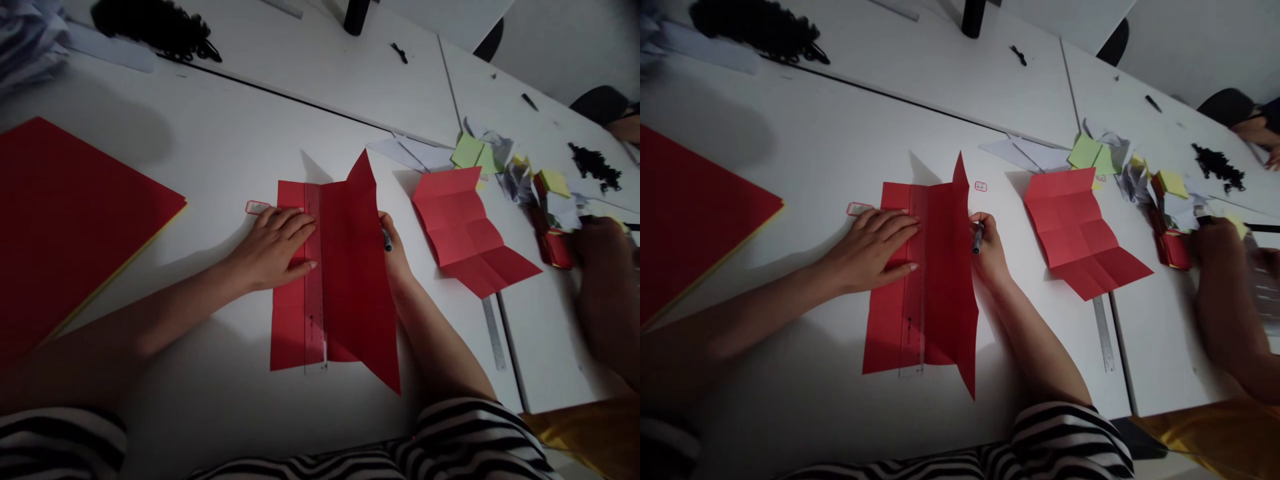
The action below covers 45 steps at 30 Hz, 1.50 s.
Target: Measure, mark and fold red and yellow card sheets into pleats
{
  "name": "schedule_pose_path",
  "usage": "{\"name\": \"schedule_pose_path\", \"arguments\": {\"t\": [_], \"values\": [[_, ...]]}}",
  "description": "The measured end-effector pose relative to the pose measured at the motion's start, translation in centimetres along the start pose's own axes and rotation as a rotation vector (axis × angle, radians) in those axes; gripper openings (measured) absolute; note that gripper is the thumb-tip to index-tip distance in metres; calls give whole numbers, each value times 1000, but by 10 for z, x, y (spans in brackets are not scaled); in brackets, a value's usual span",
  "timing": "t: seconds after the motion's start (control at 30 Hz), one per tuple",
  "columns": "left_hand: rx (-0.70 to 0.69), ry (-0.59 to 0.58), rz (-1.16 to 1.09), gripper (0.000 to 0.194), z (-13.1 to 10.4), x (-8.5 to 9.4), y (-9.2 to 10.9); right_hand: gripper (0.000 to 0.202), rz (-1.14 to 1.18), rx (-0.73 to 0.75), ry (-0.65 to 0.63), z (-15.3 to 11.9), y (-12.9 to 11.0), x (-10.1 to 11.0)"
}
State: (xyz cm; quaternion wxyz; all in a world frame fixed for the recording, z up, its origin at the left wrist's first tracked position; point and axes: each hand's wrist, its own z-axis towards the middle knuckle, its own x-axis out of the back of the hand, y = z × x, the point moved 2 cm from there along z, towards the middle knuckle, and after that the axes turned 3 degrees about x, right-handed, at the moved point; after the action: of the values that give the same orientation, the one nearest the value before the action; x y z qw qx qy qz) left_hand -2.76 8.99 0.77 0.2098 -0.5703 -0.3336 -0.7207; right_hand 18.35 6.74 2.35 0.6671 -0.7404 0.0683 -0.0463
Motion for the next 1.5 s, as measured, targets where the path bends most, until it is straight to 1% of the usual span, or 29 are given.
{"name": "schedule_pose_path", "arguments": {"t": [0.13,0.3,0.67,0.97,1.07,1.2,1.33,1.5], "values": [[0,7,-15,57,0,0,0,31,44,-19,-16,0,0,-1],[-9,18,8,57,-2,2,0,31,91,-44,-27,1,2,-3],[1,38,-19,56,-5,2,-2,29,40,-21,-10,2,6,-5],[7,22,19,57,-5,3,-2,27,81,-46,-23,1,6,-5],[6,32,13,55,-5,3,-2,29,114,-30,-59,0,3,-9],[12,40,14,56,-6,5,-2,30,145,-14,-94,-4,-3,-21],[2,26,-3,56,-7,6,-2,29,104,-2,-70,-8,-5,-27],[-11,47,-15,60,-8,2,-4,33,29,3,-111,-3,-1,-22]]}}
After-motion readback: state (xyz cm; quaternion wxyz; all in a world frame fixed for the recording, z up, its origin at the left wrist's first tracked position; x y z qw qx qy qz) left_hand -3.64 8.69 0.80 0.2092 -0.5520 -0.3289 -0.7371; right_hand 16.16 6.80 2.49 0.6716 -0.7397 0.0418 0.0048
